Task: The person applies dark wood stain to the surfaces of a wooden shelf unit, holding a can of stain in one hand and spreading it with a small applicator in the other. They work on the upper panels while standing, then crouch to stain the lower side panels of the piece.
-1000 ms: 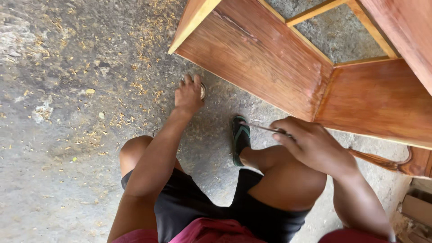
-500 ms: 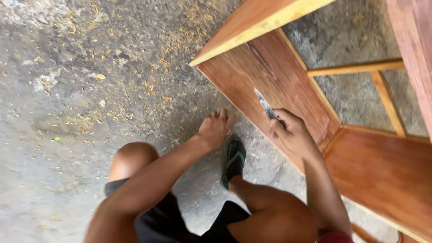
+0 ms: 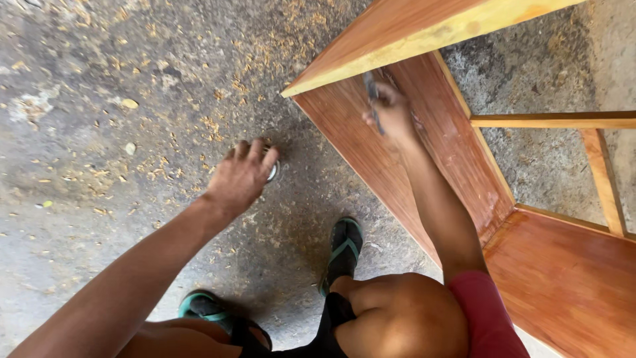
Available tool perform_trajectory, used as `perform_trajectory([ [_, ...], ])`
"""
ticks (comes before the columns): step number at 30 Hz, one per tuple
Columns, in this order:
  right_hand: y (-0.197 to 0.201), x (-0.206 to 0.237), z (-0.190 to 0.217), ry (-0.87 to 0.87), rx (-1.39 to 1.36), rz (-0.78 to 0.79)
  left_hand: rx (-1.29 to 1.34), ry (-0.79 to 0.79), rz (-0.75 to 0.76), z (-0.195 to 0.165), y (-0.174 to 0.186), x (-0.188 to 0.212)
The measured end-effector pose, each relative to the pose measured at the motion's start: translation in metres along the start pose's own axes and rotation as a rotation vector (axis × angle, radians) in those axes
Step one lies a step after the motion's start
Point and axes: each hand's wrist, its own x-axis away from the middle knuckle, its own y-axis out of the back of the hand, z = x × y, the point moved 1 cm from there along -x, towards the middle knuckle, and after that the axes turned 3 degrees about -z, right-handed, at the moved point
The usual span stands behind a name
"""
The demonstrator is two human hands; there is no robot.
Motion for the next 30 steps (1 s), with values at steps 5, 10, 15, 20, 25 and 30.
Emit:
perform_trajectory([
  [5,0.004,-0.063,0.013,0.029,-0.084,-0.127,0.06,0.003,-0.038,0.002,-0.036,-0.013],
  [10,0.003,-0.087,0.024,-0.028,-0.234,-0.088,0.074,0.027,-0.173,-0.015,-0.051,-0.004],
  [15,-0.015,-0.067,0.019,-0.138,-0.279,-0.055,-0.174,0.032,-0.106,-0.02,-0.052,-0.01],
  [20,-0.04,0.014,-0.026,-0.129,0.314,0.297,-0.172,0.068,-0.06,-0.022,-0.053,-0.011],
  [25,-0.041,0.062,-0.066,0.052,0.078,0.322,0.09,0.076,-0.103,-0.026,-0.056,-0.007],
  [30,-0.037,0.081,-0.069,0.13,0.172,0.34,0.231,0.027,-0.287,-0.028,-0.053,-0.005],
])
